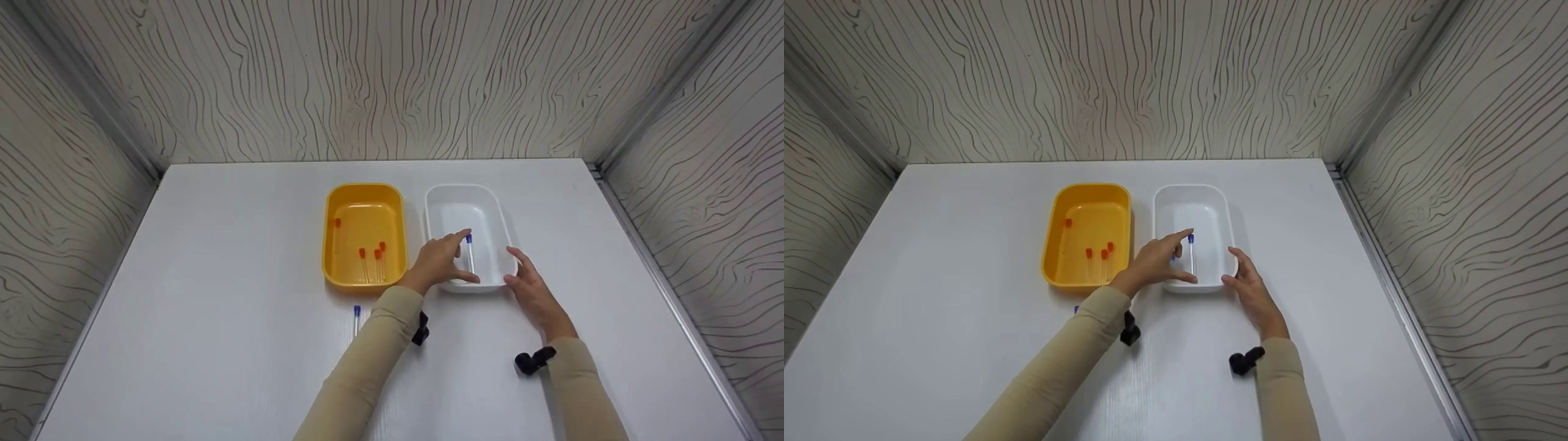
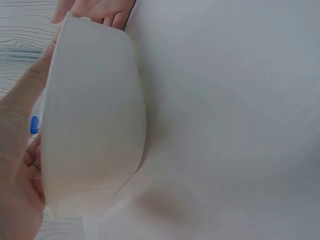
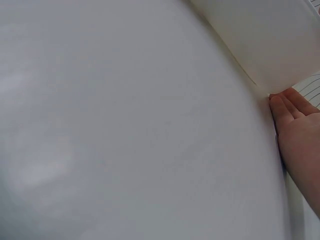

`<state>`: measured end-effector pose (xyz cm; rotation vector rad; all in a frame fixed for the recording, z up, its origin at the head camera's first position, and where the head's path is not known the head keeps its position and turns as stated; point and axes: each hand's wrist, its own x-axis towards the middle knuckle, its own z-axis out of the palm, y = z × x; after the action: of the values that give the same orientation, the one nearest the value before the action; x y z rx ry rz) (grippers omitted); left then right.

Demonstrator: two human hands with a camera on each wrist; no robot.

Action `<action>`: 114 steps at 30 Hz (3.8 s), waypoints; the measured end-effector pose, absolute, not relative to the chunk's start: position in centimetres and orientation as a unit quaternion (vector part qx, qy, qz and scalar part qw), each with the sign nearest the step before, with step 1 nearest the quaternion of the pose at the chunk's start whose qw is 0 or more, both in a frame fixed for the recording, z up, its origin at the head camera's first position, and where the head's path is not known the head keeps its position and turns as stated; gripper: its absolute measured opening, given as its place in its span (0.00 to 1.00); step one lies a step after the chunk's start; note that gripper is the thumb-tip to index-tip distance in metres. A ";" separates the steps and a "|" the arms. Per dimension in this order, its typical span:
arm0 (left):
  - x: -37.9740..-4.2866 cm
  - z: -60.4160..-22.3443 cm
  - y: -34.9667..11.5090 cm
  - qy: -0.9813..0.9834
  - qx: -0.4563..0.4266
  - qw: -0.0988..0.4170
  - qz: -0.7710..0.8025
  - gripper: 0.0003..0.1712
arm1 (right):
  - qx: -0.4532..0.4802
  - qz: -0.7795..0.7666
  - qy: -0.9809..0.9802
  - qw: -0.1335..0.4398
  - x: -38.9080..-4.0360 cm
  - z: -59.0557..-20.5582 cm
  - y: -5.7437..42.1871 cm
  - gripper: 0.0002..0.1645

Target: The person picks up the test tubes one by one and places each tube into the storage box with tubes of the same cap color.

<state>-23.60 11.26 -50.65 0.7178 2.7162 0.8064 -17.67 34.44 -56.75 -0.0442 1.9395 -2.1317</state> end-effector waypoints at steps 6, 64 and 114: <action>-23.7 -50.8 11.0 0.921 0.263 0.090 0.274 0.58 | -0.016 -0.742 0.658 0.129 -17.8 -56.8 34.4 0.41; -18.1 -48.4 3.9 0.851 0.348 0.076 0.386 0.29 | -0.006 -0.735 0.664 0.136 -17.7 -56.6 34.4 0.34; -13.5 -52.8 -7.2 0.847 0.270 0.104 0.447 0.25 | -0.024 -0.748 0.648 0.138 -17.7 -56.7 34.5 0.35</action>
<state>-13.51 -7.25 -52.81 0.7958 2.4969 1.3182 -17.72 34.50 -56.66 -0.0685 1.8756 -2.1642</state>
